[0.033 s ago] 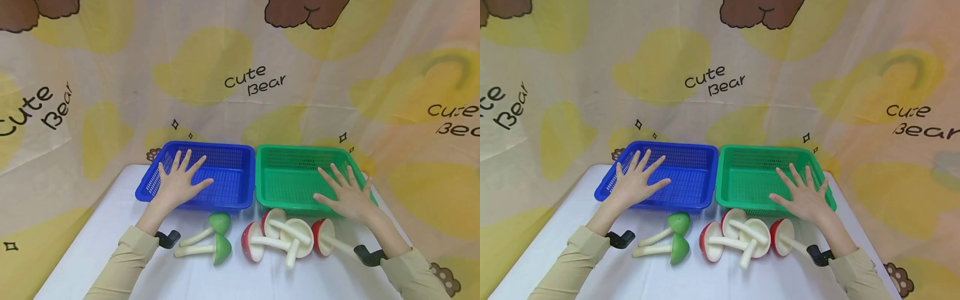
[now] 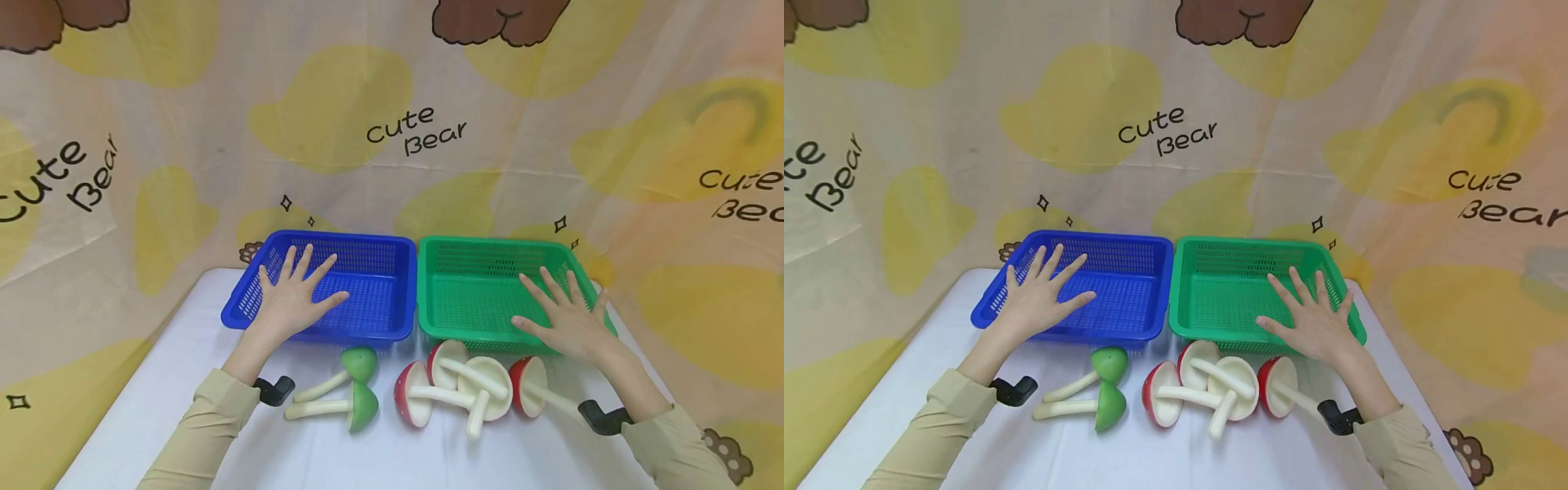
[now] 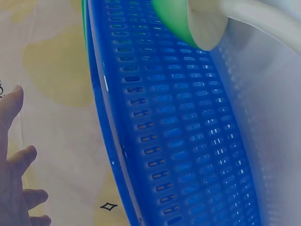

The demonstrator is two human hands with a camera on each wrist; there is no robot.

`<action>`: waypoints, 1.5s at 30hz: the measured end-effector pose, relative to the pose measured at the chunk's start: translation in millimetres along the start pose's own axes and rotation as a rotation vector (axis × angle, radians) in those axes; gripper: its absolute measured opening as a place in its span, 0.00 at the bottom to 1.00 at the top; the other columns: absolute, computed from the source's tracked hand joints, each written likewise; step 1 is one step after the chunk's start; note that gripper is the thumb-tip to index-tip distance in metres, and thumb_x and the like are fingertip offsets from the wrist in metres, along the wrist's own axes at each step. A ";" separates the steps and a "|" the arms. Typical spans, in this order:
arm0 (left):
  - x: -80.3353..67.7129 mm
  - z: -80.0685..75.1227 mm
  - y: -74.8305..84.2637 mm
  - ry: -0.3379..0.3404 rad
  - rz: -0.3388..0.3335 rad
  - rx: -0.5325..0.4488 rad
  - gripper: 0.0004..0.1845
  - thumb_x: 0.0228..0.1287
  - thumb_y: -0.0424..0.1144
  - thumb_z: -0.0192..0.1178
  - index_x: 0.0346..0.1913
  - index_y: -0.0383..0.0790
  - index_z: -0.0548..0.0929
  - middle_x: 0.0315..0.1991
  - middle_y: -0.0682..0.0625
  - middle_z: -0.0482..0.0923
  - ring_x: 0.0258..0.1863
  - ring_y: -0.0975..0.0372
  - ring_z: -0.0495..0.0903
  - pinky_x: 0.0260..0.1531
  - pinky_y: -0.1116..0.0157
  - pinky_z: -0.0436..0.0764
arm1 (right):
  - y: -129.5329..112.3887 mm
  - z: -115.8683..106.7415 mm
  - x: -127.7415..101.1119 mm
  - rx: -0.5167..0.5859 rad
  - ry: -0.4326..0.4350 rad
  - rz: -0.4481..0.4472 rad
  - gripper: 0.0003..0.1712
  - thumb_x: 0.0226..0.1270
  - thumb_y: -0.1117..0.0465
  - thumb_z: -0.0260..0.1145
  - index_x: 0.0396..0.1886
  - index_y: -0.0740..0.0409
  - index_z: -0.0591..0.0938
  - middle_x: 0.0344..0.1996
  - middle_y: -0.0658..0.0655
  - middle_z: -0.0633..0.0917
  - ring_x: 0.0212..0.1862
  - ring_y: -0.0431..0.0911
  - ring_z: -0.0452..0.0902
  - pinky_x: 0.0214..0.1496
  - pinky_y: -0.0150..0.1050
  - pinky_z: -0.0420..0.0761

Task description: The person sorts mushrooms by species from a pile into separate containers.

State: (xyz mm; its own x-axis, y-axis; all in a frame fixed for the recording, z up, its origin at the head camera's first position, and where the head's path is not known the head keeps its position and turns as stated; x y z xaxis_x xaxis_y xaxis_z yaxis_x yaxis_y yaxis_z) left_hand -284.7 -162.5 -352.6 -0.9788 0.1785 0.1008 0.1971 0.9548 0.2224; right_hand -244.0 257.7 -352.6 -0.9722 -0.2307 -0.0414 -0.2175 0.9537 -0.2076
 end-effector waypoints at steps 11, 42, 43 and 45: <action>-7.9 1.3 -0.2 -0.023 -0.007 -0.005 0.41 0.62 0.73 0.43 0.75 0.64 0.50 0.79 0.44 0.36 0.77 0.45 0.28 0.63 0.28 0.25 | 0.6 1.8 -4.4 -0.001 -0.010 -0.007 0.48 0.65 0.28 0.49 0.77 0.35 0.41 0.78 0.62 0.39 0.73 0.72 0.23 0.56 0.81 0.19; -36.7 4.3 -7.8 0.024 0.007 -0.014 0.38 0.63 0.70 0.47 0.74 0.64 0.54 0.78 0.43 0.44 0.77 0.43 0.37 0.63 0.27 0.29 | -7.9 4.8 -49.3 -0.023 0.115 -0.100 0.43 0.68 0.36 0.55 0.77 0.38 0.51 0.75 0.64 0.54 0.77 0.64 0.32 0.64 0.72 0.14; -37.9 4.6 -8.7 0.030 0.008 -0.015 0.38 0.63 0.70 0.47 0.74 0.63 0.55 0.78 0.43 0.45 0.77 0.43 0.38 0.63 0.27 0.29 | -7.6 6.1 -50.5 -0.020 0.118 -0.099 0.42 0.68 0.36 0.55 0.77 0.38 0.51 0.75 0.64 0.55 0.77 0.64 0.32 0.64 0.72 0.15; -40.2 5.4 -10.1 0.041 0.010 -0.013 0.38 0.64 0.69 0.47 0.74 0.63 0.56 0.78 0.43 0.46 0.77 0.43 0.39 0.63 0.27 0.30 | -6.9 8.4 -53.0 -0.011 0.123 -0.095 0.42 0.68 0.37 0.56 0.76 0.38 0.52 0.75 0.64 0.55 0.77 0.64 0.33 0.63 0.73 0.16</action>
State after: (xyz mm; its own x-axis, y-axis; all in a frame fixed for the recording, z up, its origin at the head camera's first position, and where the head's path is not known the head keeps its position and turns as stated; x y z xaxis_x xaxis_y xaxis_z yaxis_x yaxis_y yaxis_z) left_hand -247.7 -178.1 -364.2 -0.9735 0.1781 0.1432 0.2081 0.9497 0.2341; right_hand -190.2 261.8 -357.2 -0.9503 -0.2954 0.0985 -0.3095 0.9310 -0.1937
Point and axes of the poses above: each hand's wrist, its own x-axis towards the middle knuckle, its own z-axis out of the palm, y = z × x, the point moved 7 cm from there along x, towards the middle knuckle
